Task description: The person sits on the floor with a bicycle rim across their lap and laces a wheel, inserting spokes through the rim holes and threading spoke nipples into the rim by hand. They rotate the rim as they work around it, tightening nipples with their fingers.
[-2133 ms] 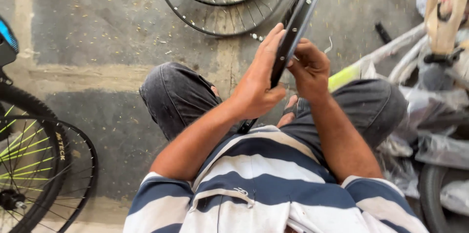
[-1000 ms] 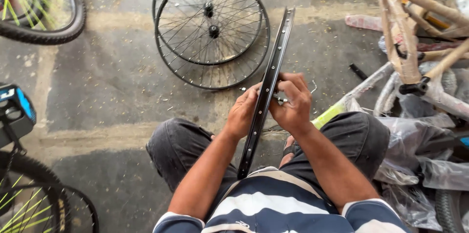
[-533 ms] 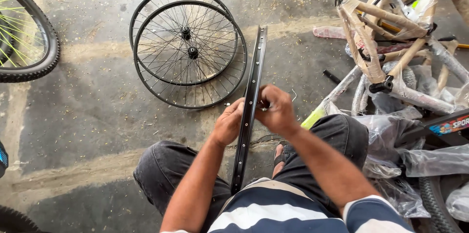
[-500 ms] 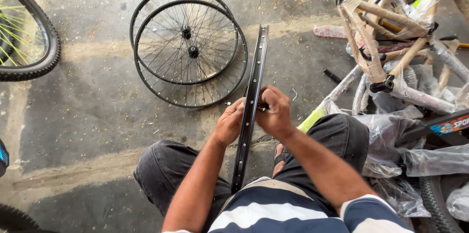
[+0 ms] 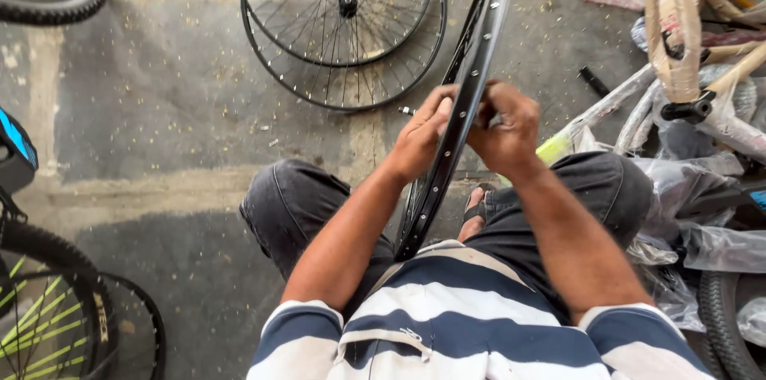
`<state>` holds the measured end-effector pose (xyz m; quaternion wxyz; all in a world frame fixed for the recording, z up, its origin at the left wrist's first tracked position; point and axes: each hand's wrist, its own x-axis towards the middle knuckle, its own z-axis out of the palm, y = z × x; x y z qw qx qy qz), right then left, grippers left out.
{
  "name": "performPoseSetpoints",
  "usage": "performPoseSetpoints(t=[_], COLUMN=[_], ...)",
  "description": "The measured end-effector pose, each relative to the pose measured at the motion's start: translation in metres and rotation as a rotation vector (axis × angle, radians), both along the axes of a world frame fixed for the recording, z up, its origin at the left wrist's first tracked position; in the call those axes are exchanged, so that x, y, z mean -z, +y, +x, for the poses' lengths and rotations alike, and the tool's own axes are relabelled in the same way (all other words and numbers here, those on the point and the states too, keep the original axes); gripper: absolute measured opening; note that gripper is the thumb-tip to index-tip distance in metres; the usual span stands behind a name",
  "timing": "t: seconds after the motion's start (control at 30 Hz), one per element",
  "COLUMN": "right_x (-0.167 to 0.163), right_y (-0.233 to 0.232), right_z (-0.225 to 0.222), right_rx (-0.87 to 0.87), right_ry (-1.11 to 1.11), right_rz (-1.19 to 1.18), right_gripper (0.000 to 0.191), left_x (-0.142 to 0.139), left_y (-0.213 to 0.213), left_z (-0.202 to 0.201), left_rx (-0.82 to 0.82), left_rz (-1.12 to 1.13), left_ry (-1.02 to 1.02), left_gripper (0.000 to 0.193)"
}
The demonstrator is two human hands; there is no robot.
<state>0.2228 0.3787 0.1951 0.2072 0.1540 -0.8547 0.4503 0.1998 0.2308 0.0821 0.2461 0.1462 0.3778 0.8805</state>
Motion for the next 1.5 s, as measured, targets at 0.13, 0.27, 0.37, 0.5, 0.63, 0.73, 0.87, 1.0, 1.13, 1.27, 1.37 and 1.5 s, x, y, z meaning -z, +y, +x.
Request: performPoseSetpoints(t=[0.13, 0.27, 0.37, 0.5, 0.63, 0.73, 0.87, 1.0, 1.13, 1.27, 1.37, 1.5], right_x=[0.036, 0.039, 0.019, -0.007, 0.002, 0.026, 0.046, 0.027, -0.003, 0.0, 0.022, 0.045], right_y=[-0.008, 0.004, 0.02, 0.034, 0.024, 0.007, -0.007, 0.007, 0.029, 0.028, 0.012, 0.0], right_z=[0.006, 0.013, 0.013, 0.008, 0.005, 0.009, 0.015, 0.014, 0.007, 0.004, 0.006, 0.013], right_rx=[0.162, -0.032, -0.228, -0.44, -0.278, 0.03, 0.199, 0.019, -0.343, -0.385, -0.006, 0.264], right_ry=[0.259, 0.062, -0.101, -0.222, -0.134, 0.09, 0.223, 0.013, -0.258, -0.159, -0.016, 0.207], right_rz=[-0.019, -0.219, -0.21, -0.067, 0.022, 0.069, 0.053, -0.132, -0.119, -0.114, -0.113, 0.015], right_gripper=[0.049, 0.03, 0.039, 0.055, 0.037, 0.032, 0.041, 0.03, 0.044, 0.04, 0.032, 0.064], left_x=[0.007, 0.003, -0.003, -0.007, 0.0, 0.011, 0.019, 0.012, -0.001, -0.007, -0.006, -0.003], left_y=[0.001, -0.004, -0.001, 0.0, -0.003, -0.004, -0.003, -0.004, -0.003, 0.005, 0.012, 0.01], left_z=[0.007, 0.011, 0.012, 0.004, 0.006, 0.011, 0.012, 0.016, 0.009, 0.002, 0.01, 0.017], left_rx=[-0.06, -0.012, -0.013, 0.136, 0.061, 0.062, 0.013, 0.07, 0.049, 0.082, -0.044, -0.063], left_rz=[0.063, -0.018, -0.076, -0.053, -0.058, 0.044, 0.024, -0.021, -0.207, -0.064, -0.031, -0.027], left_ry=[0.076, 0.081, 0.096, 0.034, 0.077, 0.083, 0.239, 0.18, 0.154, 0.192, 0.155, 0.044], left_gripper=[0.034, 0.041, 0.046, 0.045, 0.039, 0.034, 0.027, 0.036, 0.044, 0.042, 0.035, 0.032])
